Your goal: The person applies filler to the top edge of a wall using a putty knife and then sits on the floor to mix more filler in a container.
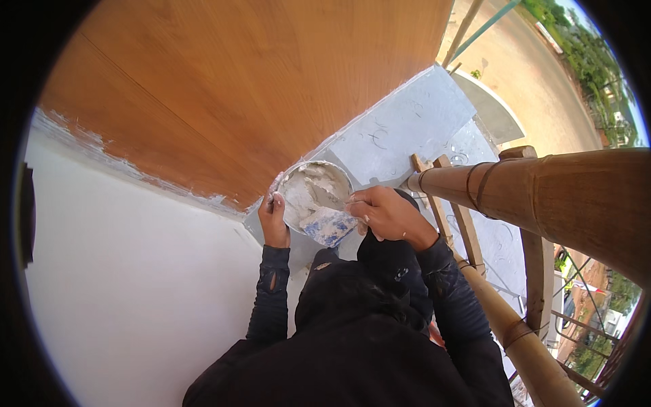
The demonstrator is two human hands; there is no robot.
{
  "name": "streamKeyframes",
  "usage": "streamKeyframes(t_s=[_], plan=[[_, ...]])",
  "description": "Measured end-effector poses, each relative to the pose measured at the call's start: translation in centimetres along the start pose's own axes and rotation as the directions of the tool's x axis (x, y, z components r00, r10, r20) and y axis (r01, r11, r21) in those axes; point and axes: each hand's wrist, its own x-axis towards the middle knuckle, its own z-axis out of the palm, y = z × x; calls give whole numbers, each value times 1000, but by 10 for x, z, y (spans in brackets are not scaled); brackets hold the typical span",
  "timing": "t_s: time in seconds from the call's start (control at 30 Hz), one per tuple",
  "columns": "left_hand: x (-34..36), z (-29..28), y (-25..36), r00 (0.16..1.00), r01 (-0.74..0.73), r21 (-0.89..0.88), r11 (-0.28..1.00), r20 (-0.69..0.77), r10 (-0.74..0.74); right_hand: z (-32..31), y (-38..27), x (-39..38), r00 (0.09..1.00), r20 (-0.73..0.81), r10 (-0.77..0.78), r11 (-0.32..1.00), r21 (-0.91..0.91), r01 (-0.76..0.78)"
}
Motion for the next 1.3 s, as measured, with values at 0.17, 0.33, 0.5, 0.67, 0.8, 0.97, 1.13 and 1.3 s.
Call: streamKeyframes(t_s=[0.17, 0.33, 0.5, 0.67, 0.8, 0.97, 1.13, 1.3], plan=[[16, -17, 34, 996, -37, -41, 998, -85, 33, -7, 1, 60, 968, 246, -40, 927, 371, -56], [39, -41, 37, 990, -80, 63, 995, -113, 86, -15, -8, 116, 939, 324, -113, 966, 259, 27], [65, -25, 58, 990, -12, -20, 1000, -141, 9, -49, -26, 154, 816, 502, -287, 949, 264, 172], [78, 5, 120, 997, 54, 25, 998, -52, -53, -89, -54, 150, 709, 545, -447, 891, 195, 411], [76, 45, 146, 996, 81, 45, 996, 19, -82, -110, -53, 131, 693, 447, -566, 820, 217, 530], [72, 71, 167, 989, 135, 106, 985, 47, -140, -137, -59, 94, 757, 252, -603, 797, 180, 576], [62, 69, 198, 954, 288, 236, 928, 15, -299, -149, -58, 86, 742, 159, -651, 759, 147, 634], [70, 92, 224, 956, 266, 393, 880, 10, -293, -158, -64, 81, 745, 143, -651, 759, 118, 640]])
